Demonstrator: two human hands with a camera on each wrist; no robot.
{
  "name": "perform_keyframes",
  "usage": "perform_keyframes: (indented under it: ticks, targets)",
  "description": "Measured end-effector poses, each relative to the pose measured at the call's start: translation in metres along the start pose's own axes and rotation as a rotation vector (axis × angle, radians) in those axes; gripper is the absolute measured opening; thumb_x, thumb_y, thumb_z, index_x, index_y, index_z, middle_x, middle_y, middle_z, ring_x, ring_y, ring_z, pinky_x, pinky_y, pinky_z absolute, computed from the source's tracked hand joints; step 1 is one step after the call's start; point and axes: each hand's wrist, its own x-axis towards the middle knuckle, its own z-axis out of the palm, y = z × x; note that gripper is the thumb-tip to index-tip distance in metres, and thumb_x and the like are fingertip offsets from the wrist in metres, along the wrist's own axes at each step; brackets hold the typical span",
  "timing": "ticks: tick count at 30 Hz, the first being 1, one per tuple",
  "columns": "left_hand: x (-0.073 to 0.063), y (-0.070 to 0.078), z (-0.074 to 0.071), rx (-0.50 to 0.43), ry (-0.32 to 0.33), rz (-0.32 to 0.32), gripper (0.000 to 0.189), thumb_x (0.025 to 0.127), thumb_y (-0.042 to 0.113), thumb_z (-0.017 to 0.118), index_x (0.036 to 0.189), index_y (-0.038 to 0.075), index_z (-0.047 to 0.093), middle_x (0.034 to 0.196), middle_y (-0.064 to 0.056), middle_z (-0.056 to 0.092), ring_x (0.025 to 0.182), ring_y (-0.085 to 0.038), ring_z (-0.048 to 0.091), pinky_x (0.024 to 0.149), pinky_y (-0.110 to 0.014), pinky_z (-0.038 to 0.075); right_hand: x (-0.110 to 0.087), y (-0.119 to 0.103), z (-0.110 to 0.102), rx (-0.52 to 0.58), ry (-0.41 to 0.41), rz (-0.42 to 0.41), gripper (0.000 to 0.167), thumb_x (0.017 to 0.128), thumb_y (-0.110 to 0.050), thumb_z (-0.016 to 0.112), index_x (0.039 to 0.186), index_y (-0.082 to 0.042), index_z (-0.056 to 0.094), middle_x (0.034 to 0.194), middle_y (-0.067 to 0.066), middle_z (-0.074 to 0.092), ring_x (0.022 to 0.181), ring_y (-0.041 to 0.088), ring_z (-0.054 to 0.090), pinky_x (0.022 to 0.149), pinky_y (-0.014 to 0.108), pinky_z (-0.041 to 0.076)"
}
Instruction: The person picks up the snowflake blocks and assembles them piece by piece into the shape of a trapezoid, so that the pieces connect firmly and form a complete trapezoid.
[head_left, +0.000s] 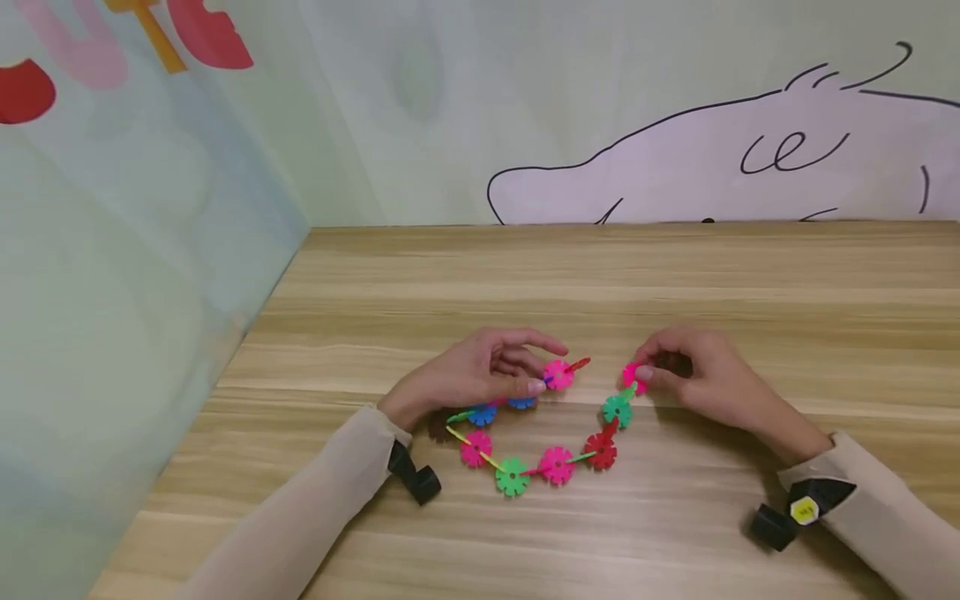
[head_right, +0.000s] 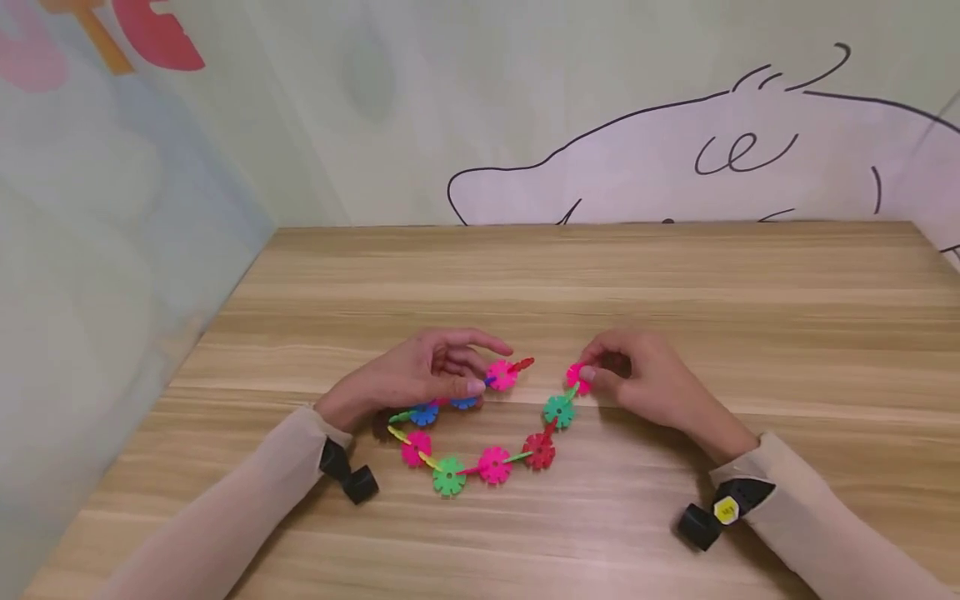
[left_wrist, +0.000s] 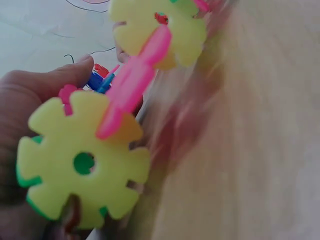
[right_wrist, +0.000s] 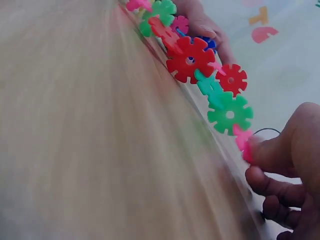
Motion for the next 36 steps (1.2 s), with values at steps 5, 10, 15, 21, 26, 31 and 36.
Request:
perform_keyframes:
  ticks: [5, 10, 15, 21, 26, 31, 36]
  targets:
    - [0.004, 0.002, 0.005, 0.001, -0.022, 0.010, 0.049, 0.101, 0.013, 0.075, 0.148, 0.017, 0.061, 0.121, -0.006, 0.081, 0.101, -0.017, 0.077, 0.090, -0.031, 0.062, 0.004, -0.009, 0.003, 0.115, 0.000, 0.116, 0.007, 0.101, -0.018, 0.074, 0.106, -0.015, 0.077, 0.086, -0.002, 0.074, 0.079, 0.008, 0.060, 0.071, 0.023, 0.046]
    - [0.009, 0.006, 0.009, 0.006, -0.043, -0.003, 0.049, 0.101, 0.013, 0.075, 0.148, 0.019, 0.062, 0.118, -0.005, 0.081, 0.100, -0.017, 0.077, 0.088, -0.030, 0.062, 0.011, -0.016, 0.010, 0.221, 0.015, 0.168, 0.015, 0.102, -0.020, 0.073, 0.111, -0.010, 0.077, 0.083, 0.003, 0.074, 0.072, 0.006, 0.060, 0.063, 0.024, 0.045]
    - [0.014, 0.007, 0.012, 0.004, -0.058, 0.006, 0.049, 0.101, 0.009, 0.074, 0.148, 0.016, 0.061, 0.119, -0.007, 0.081, 0.099, -0.017, 0.077, 0.090, -0.030, 0.062, 0.012, -0.017, 0.012, 0.256, 0.005, 0.206, 0.018, 0.103, -0.020, 0.072, 0.114, -0.006, 0.076, 0.083, 0.003, 0.073, 0.071, 0.005, 0.057, 0.062, 0.024, 0.042]
    - [0.018, 0.006, 0.012, 0.010, -0.050, 0.018, 0.049, 0.102, 0.011, 0.074, 0.148, 0.016, 0.060, 0.118, -0.007, 0.081, 0.097, -0.017, 0.077, 0.089, -0.030, 0.062, 0.011, -0.014, 0.010, 0.269, 0.007, 0.217, 0.018, 0.102, -0.019, 0.073, 0.114, -0.005, 0.076, 0.083, 0.003, 0.075, 0.070, 0.004, 0.058, 0.062, 0.024, 0.042]
    - [0.024, 0.008, 0.015, 0.010, -0.038, 0.029, 0.050, 0.101, 0.012, 0.074, 0.149, 0.018, 0.059, 0.116, -0.005, 0.081, 0.096, -0.017, 0.077, 0.086, -0.028, 0.061, 0.010, -0.014, 0.009, 0.291, 0.006, 0.234, 0.020, 0.103, -0.021, 0.072, 0.115, -0.005, 0.076, 0.080, 0.003, 0.075, 0.069, 0.006, 0.057, 0.059, 0.026, 0.039]
    - [0.030, 0.012, 0.022, 0.012, -0.013, 0.036, 0.050, 0.100, 0.012, 0.076, 0.148, 0.017, 0.060, 0.111, -0.006, 0.082, 0.096, -0.017, 0.078, 0.089, -0.030, 0.063, 0.011, -0.014, 0.009, 0.314, 0.043, 0.223, 0.019, 0.105, -0.021, 0.070, 0.113, -0.005, 0.076, 0.078, 0.005, 0.076, 0.067, 0.006, 0.056, 0.057, 0.027, 0.038]
    - [0.030, 0.014, 0.028, 0.016, 0.031, 0.019, 0.052, 0.098, 0.007, 0.077, 0.146, 0.018, 0.061, 0.110, -0.006, 0.082, 0.096, -0.016, 0.078, 0.091, -0.030, 0.064, 0.012, -0.013, 0.012, 0.303, 0.061, 0.173, 0.012, 0.103, -0.015, 0.073, 0.107, -0.005, 0.078, 0.080, 0.007, 0.078, 0.068, 0.004, 0.058, 0.057, 0.024, 0.038]
